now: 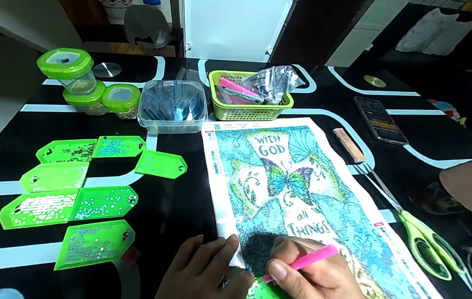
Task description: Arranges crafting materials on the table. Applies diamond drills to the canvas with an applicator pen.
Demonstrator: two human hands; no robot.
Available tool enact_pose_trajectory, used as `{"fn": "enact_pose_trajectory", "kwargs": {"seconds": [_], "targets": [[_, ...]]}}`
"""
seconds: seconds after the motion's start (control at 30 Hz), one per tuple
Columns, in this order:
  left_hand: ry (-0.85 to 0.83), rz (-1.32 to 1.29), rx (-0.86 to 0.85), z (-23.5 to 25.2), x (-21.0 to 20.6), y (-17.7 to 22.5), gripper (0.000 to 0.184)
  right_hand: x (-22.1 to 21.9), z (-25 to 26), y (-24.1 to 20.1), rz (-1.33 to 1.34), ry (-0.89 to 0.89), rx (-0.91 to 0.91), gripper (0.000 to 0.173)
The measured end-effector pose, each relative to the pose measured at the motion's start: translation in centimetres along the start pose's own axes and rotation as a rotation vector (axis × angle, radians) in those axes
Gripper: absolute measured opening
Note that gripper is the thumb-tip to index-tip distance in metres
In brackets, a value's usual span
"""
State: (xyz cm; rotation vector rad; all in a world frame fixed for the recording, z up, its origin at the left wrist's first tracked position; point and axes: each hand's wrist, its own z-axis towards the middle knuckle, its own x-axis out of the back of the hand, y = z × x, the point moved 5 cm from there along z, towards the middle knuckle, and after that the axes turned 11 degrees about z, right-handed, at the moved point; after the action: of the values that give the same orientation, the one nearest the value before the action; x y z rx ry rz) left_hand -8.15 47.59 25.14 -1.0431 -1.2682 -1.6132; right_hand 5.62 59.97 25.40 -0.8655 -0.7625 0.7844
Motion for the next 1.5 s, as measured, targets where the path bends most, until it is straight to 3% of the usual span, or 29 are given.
{"fn": "enact_pose_trajectory", "kwargs": {"seconds": [1.27,1.5], "targets": [[0.039,0.005,0.015,0.1,-0.1,-0.3,0.037,-0.3,-0.2,0.0,-0.057,-0.031,0.045,0.026],[0.001,-0.031,-0.017,0.2,0.1,-0.5,0.038,1.2,0.0,1.6,0.287,0.196,-0.139,0.024]]}}
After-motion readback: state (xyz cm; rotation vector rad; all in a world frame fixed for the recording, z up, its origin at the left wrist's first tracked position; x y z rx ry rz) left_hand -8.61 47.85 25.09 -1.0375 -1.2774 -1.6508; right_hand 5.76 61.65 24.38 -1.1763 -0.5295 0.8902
